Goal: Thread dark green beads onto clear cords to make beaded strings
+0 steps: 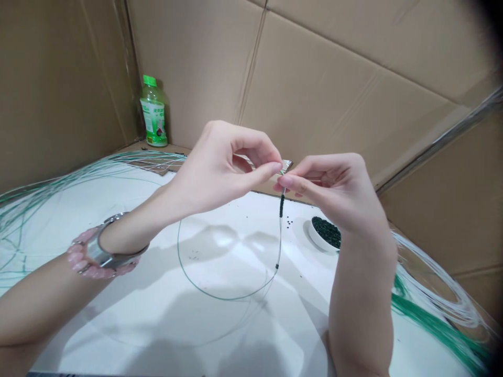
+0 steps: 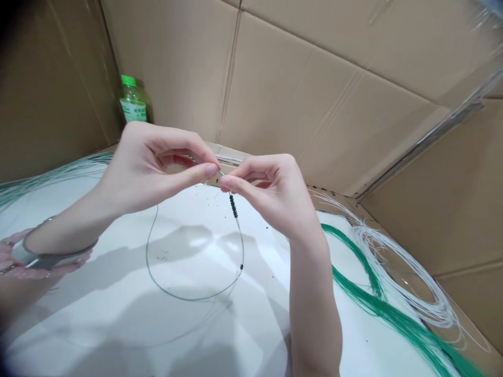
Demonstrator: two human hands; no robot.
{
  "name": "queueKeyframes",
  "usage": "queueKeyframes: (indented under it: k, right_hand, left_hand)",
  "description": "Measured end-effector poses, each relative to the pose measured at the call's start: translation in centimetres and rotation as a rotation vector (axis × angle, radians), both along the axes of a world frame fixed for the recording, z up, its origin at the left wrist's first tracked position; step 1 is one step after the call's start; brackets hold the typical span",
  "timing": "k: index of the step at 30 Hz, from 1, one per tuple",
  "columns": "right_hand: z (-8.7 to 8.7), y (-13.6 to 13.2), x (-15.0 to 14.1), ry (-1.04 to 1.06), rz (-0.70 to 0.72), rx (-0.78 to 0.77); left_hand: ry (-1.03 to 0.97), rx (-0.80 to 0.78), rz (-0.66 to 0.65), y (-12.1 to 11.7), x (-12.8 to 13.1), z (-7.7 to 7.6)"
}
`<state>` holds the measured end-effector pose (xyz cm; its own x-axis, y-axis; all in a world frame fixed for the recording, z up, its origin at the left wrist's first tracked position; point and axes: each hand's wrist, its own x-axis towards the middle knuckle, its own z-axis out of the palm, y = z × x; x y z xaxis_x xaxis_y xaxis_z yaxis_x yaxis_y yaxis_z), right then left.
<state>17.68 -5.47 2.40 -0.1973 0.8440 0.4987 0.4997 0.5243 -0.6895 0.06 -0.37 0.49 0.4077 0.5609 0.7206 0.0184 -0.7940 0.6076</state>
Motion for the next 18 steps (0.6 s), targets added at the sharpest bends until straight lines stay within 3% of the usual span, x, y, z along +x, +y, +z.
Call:
queueKeyframes:
  k: [7,18]
  right_hand:
    - [-0.11,-0.18,-0.44,-0.003,0.003,0.005]
    - [-0.02,-0.40,-0.21,0.029,0.031,-0.013]
  left_hand:
    - [0.042,0.084,-0.002,0.24,0.02,-0.27]
    - [-0.007,0.059,-0.036,0.03,0.11,-0.25]
